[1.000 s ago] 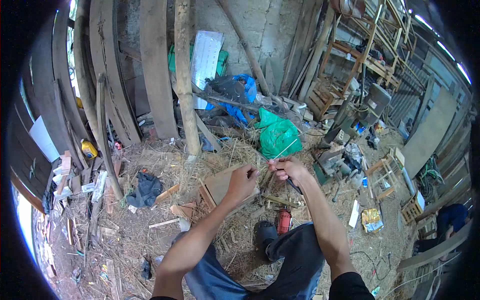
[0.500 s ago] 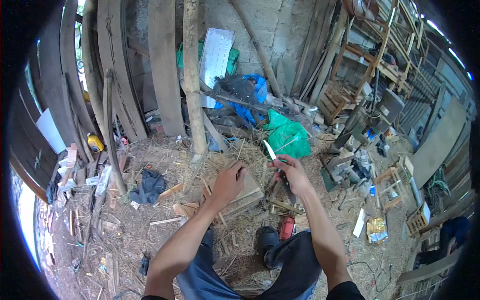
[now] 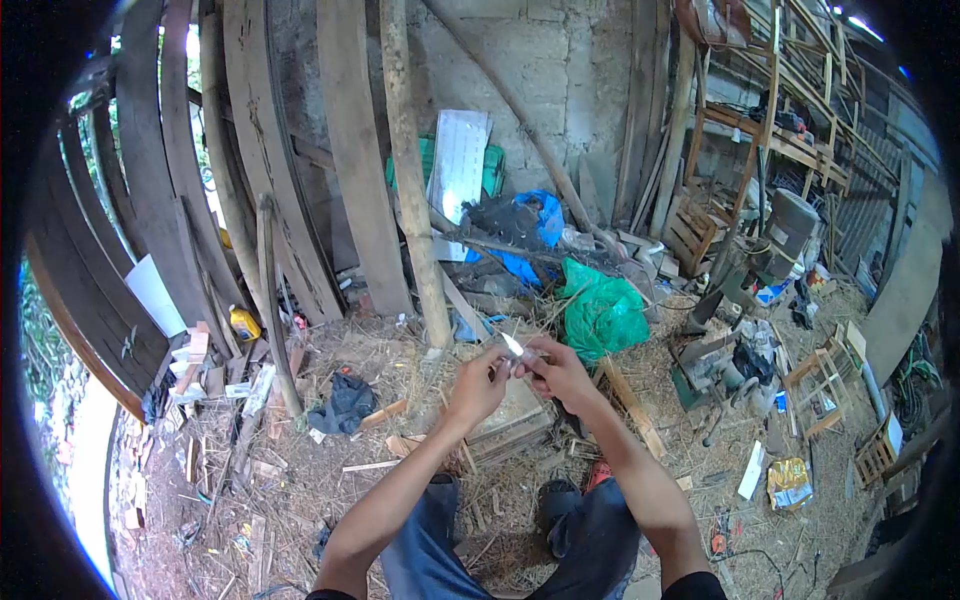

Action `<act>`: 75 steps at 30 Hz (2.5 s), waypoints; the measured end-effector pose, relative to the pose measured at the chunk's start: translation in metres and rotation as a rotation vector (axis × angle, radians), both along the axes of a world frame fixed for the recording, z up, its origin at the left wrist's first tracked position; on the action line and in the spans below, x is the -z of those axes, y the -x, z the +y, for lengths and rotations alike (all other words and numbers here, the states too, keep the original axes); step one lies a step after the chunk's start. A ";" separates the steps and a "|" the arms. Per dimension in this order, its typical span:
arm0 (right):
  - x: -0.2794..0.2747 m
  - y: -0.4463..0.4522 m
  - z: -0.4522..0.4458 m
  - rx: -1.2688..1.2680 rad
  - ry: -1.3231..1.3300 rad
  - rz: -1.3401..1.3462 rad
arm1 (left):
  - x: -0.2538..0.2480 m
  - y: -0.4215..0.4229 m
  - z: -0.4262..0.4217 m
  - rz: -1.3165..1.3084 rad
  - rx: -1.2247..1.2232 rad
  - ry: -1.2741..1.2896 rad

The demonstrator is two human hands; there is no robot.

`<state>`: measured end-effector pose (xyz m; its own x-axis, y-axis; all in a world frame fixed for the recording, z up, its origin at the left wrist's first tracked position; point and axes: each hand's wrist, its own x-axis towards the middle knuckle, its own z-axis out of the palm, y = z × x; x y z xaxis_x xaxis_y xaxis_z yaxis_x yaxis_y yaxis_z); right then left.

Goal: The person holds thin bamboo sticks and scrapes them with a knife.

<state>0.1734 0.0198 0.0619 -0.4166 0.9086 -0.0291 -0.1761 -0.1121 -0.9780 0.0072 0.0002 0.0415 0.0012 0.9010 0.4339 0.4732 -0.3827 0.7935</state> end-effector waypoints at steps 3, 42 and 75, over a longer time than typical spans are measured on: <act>0.000 -0.003 -0.001 -0.025 0.059 0.042 | -0.001 -0.004 -0.002 -0.004 0.027 0.007; 0.043 -0.033 0.012 0.327 -0.045 -0.063 | 0.026 0.046 0.014 0.060 -0.041 0.037; 0.028 -0.034 0.011 0.130 0.026 -0.084 | 0.012 0.004 -0.008 -0.011 0.192 0.108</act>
<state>0.2070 0.0303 0.0339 -0.2902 0.9533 -0.0831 -0.1089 -0.1191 -0.9869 0.0028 -0.0074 0.0298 0.1732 0.9257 0.3362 0.3904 -0.3779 0.8395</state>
